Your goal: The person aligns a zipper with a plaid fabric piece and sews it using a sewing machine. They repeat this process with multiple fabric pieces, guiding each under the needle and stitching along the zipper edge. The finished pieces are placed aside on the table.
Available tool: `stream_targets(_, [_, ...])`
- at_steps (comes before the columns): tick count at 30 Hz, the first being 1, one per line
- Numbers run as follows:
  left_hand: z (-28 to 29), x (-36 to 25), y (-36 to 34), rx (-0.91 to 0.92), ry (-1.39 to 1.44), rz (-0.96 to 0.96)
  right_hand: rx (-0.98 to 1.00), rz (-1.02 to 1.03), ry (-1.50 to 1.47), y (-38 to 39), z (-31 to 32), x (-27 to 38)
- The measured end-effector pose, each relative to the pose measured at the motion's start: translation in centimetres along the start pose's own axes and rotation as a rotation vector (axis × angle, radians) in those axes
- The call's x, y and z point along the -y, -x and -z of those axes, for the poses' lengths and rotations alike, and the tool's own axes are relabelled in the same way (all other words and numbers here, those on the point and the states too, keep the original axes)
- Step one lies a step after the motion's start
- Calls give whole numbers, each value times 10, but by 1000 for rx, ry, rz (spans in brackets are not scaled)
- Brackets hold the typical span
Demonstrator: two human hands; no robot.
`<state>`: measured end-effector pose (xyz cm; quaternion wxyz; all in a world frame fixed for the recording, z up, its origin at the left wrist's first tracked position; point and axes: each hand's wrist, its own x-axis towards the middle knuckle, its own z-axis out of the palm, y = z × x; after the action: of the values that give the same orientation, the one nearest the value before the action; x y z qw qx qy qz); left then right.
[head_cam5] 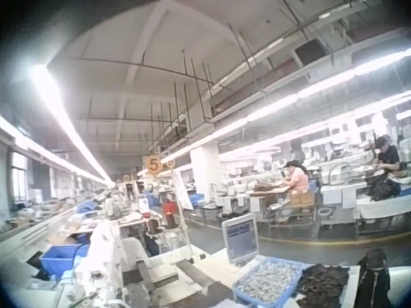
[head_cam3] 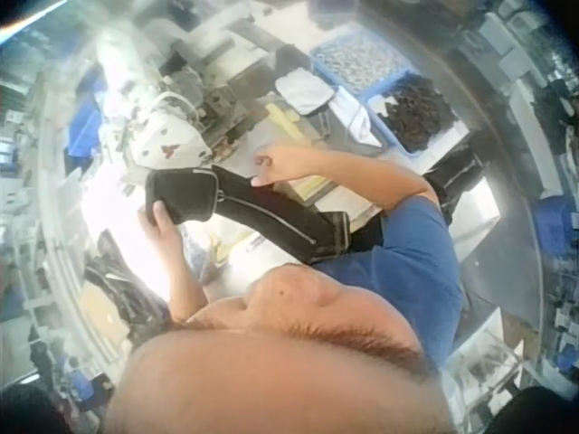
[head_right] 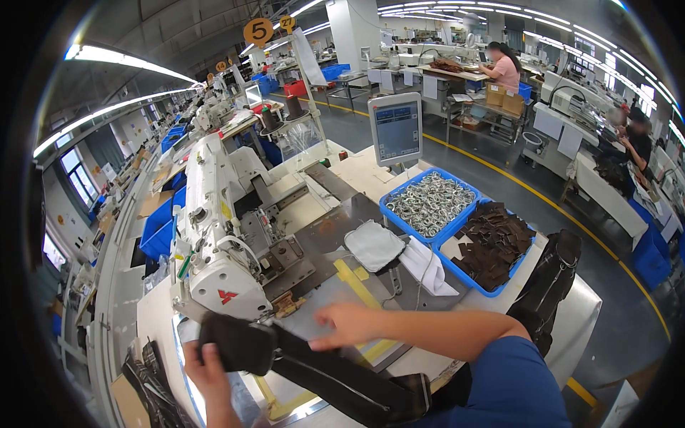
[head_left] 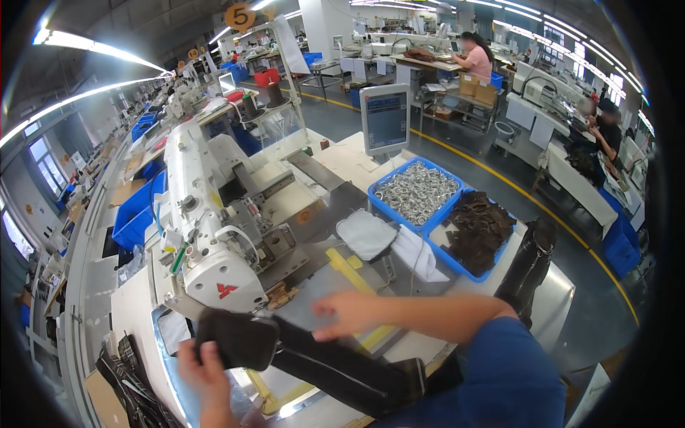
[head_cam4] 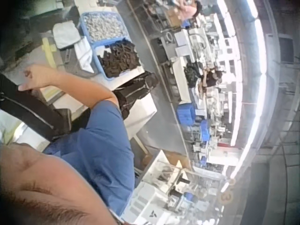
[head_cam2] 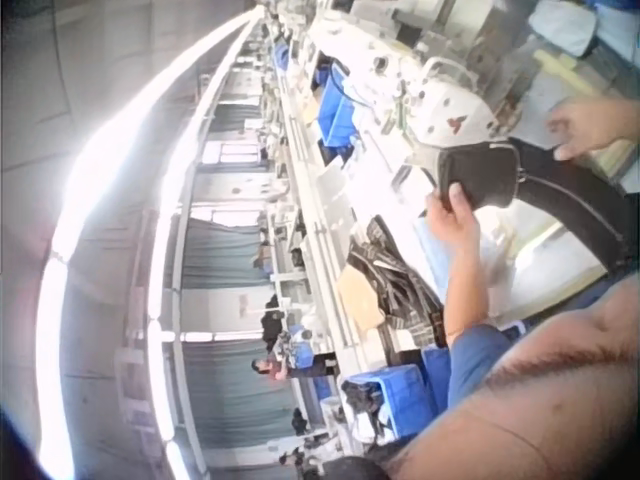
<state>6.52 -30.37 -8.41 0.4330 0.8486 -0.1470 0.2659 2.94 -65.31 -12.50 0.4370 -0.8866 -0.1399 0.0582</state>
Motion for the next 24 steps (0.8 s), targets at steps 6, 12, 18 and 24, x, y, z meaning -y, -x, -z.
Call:
stream_targets(6, [95,63,-3,-499,-203,132,499,57,-17,63,-22,15])
stream_targets(12, [43,-24,11,431,-58,-118,527,330,-127,53,-6,58])
stream_targets(18, [-30,-90,-10,1559,278,-177,553,365,-822,43,11,67])
stream_targets(24, [2,-114,-21,887,1069,156,486,384,-1436,47,-21,46])
